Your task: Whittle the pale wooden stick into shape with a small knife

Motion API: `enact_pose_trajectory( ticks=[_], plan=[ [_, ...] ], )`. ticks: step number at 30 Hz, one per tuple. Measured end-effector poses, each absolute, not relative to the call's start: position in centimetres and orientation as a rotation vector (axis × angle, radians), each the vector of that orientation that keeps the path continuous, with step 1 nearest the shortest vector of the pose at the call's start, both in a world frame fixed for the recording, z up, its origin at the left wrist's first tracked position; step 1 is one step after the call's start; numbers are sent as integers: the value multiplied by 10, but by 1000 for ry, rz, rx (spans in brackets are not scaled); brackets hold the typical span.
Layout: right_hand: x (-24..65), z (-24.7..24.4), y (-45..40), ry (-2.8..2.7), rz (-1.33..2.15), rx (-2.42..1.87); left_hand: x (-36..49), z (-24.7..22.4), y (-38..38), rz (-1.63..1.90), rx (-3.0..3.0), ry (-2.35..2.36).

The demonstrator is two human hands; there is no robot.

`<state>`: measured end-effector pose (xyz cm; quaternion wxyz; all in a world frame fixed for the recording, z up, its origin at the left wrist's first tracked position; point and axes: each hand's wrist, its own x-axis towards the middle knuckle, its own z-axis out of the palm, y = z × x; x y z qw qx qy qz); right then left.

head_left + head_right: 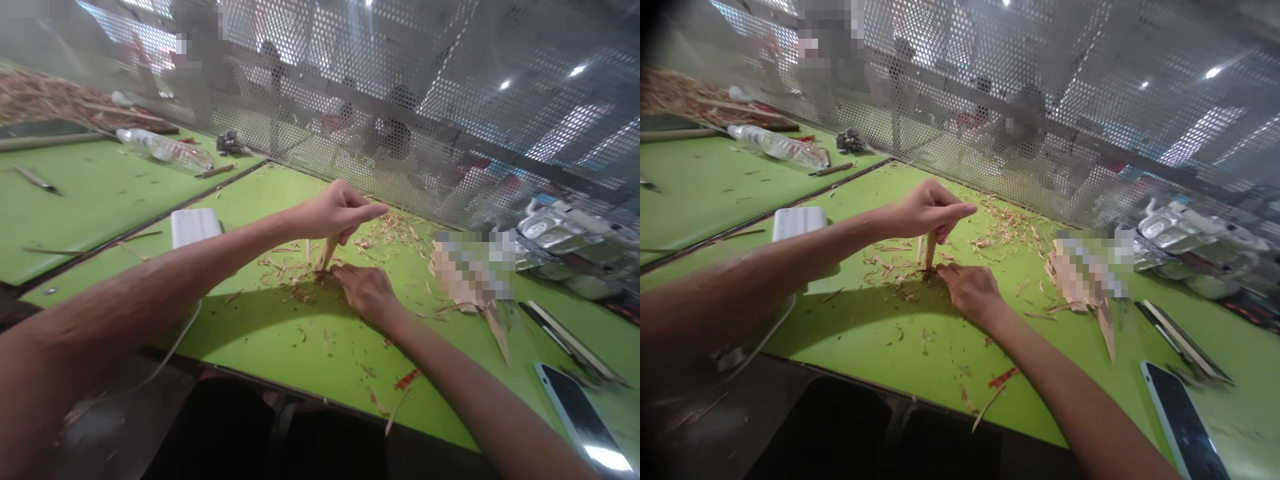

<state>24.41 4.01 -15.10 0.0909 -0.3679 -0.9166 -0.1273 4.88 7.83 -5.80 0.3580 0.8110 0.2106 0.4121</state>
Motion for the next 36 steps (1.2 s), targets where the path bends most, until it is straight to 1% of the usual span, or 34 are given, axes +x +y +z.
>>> enact_pose_trajectory(
  ticks=[5, 13, 22, 36],
  plan=[
    [243, -148, 36, -2792, -360, -1144, 42, -61, 86, 1051, 2127, 507],
    [247, -152, 34, -2603, -517, -855, 45, -64, 81, 1177, 2089, 621],
    [247, -155, 37, -2679, -437, -1009, 50, -62, 79, 1172, 2059, 564],
    [246, -150, 35, -2723, -397, -1073, 47, -61, 81, 1126, 2056, 522]
  ],
)
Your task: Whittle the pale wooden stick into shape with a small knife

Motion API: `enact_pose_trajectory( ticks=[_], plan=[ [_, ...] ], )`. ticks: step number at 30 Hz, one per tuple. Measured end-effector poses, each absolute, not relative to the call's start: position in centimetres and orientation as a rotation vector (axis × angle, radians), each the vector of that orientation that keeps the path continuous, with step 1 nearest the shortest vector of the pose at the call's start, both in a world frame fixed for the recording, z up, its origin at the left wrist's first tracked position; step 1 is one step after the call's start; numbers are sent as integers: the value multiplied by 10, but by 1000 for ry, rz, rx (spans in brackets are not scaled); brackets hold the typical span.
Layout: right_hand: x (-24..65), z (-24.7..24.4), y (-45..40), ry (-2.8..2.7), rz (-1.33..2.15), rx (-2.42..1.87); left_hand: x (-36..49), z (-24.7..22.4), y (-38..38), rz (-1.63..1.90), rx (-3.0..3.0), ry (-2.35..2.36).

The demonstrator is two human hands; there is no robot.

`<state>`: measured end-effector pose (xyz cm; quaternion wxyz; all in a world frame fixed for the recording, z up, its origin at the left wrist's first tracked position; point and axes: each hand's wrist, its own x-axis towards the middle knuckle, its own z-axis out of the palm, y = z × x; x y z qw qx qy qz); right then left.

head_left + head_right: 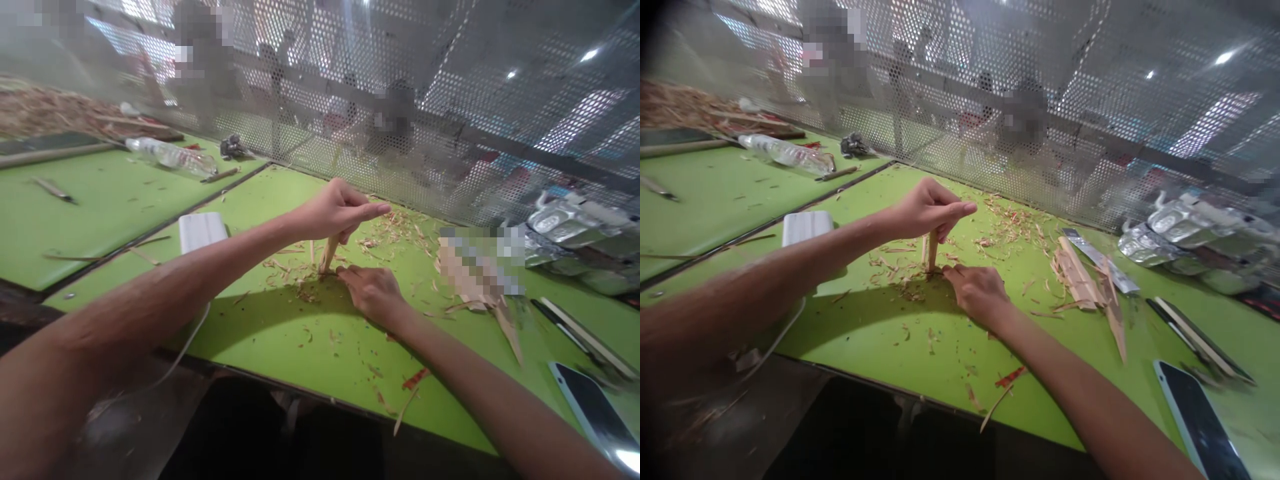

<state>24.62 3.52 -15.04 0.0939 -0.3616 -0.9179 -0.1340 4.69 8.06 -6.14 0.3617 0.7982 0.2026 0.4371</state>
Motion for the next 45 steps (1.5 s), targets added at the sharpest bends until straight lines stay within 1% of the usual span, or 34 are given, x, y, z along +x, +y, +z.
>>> enact_pose_trajectory(
  ticks=[3, 10, 15, 20, 26, 34, 41, 45],
  plan=[
    [247, -151, 35, -2745, -397, -1061, 45, -61, 81, 1129, 2043, 536],
    [252, -155, 36, -2617, -482, -827, 53, -63, 81, 1127, 1994, 513],
    [246, -155, 35, -2649, -512, -912, 57, -63, 76, 1130, 1967, 520],
    [246, -152, 33, -2731, -461, -1064, 53, -64, 81, 1115, 1977, 521],
    [250, -155, 34, -2579, -544, -880, 52, -67, 85, 1185, 1924, 531],
    [248, -154, 36, -2717, -444, -1077, 56, -67, 78, 1215, 1916, 548],
    [250, -155, 34, -2574, -538, -881, 53, -72, 87, 1323, 1864, 596],
    [251, -157, 36, -2584, -466, -950, 59, -72, 81, 1358, 1895, 611]
  ],
)
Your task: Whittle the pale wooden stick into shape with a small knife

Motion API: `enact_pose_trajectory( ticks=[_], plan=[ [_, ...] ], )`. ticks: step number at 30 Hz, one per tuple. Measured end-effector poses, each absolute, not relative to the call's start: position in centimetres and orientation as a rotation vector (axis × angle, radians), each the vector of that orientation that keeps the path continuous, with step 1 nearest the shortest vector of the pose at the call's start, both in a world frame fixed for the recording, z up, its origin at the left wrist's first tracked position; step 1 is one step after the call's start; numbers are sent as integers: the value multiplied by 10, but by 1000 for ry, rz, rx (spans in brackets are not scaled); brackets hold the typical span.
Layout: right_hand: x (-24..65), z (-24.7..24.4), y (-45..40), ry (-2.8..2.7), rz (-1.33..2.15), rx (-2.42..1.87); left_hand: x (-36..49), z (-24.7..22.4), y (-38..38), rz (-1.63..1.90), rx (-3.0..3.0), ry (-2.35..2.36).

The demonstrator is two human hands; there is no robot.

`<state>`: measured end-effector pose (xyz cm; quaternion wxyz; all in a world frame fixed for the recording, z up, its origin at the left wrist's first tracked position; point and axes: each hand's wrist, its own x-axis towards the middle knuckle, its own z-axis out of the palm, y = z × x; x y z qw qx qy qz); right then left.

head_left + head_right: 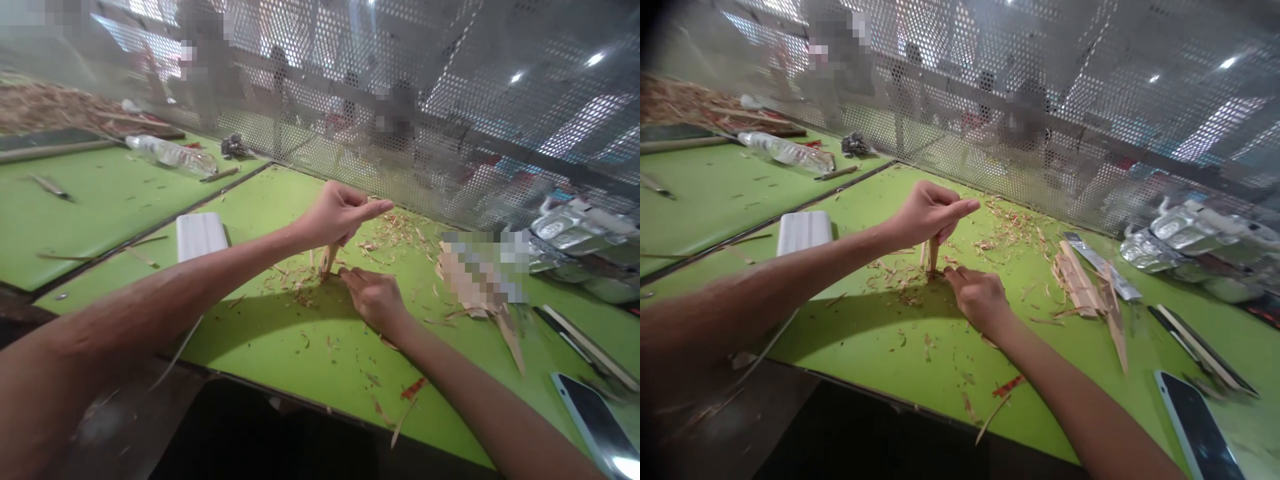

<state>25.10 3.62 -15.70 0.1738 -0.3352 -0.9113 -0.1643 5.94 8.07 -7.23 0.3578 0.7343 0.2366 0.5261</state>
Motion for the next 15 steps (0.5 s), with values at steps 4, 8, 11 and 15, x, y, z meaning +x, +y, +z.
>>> enact_pose_trajectory(
  ticks=[4, 8, 11, 15],
  plan=[
    [250, -156, 38, -2668, -348, -1069, 61, -73, 80, 1326, 1886, 579],
    [251, -157, 38, -2657, -362, -998, 55, -75, 89, 1361, 1796, 619],
    [252, -159, 38, -2554, -389, -946, 53, -77, 91, 1429, 1763, 683],
    [253, -161, 39, -2519, -389, -929, 57, -81, 90, 1547, 1767, 769]
  ],
)
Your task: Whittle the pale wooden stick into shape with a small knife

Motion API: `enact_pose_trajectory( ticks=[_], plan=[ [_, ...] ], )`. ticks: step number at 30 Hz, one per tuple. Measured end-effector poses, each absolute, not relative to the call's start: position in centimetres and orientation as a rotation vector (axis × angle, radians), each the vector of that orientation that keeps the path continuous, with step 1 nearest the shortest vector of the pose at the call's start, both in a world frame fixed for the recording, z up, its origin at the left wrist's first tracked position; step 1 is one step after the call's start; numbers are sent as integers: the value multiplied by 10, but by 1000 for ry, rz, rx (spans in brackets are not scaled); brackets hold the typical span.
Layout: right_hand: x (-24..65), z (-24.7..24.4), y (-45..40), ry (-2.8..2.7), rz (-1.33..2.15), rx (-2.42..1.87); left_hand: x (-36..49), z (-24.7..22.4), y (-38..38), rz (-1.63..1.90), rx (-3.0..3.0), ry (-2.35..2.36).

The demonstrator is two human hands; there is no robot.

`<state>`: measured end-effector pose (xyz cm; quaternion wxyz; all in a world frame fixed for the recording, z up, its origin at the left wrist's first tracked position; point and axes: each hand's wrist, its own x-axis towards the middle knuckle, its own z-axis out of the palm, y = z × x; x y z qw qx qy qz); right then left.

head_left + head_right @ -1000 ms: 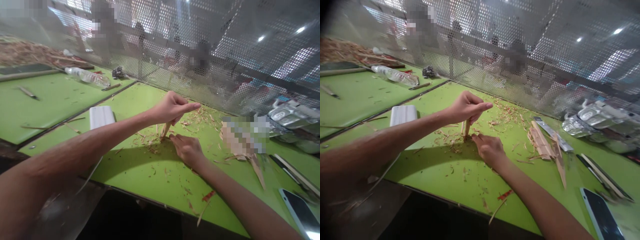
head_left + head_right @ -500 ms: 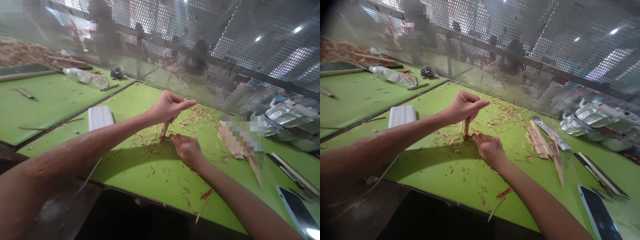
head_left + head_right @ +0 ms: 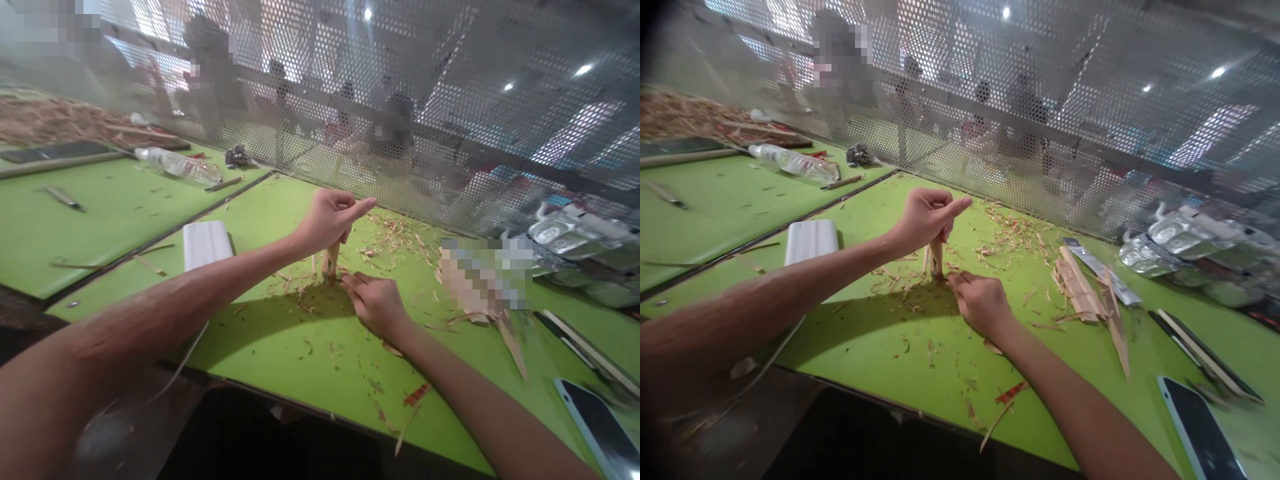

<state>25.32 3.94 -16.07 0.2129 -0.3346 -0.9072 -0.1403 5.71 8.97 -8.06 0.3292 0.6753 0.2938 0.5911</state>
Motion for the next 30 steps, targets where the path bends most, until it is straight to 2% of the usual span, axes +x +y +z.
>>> enact_pose_trajectory(
  ticks=[15, 30],
  plan=[
    [258, -161, 53, -2484, -164, -936, 50, -86, 109, 1624, 1768, 894],
    [258, -165, 55, -2450, -299, -885, 49, -94, 132, 1661, 1421, 1023]
  ],
)
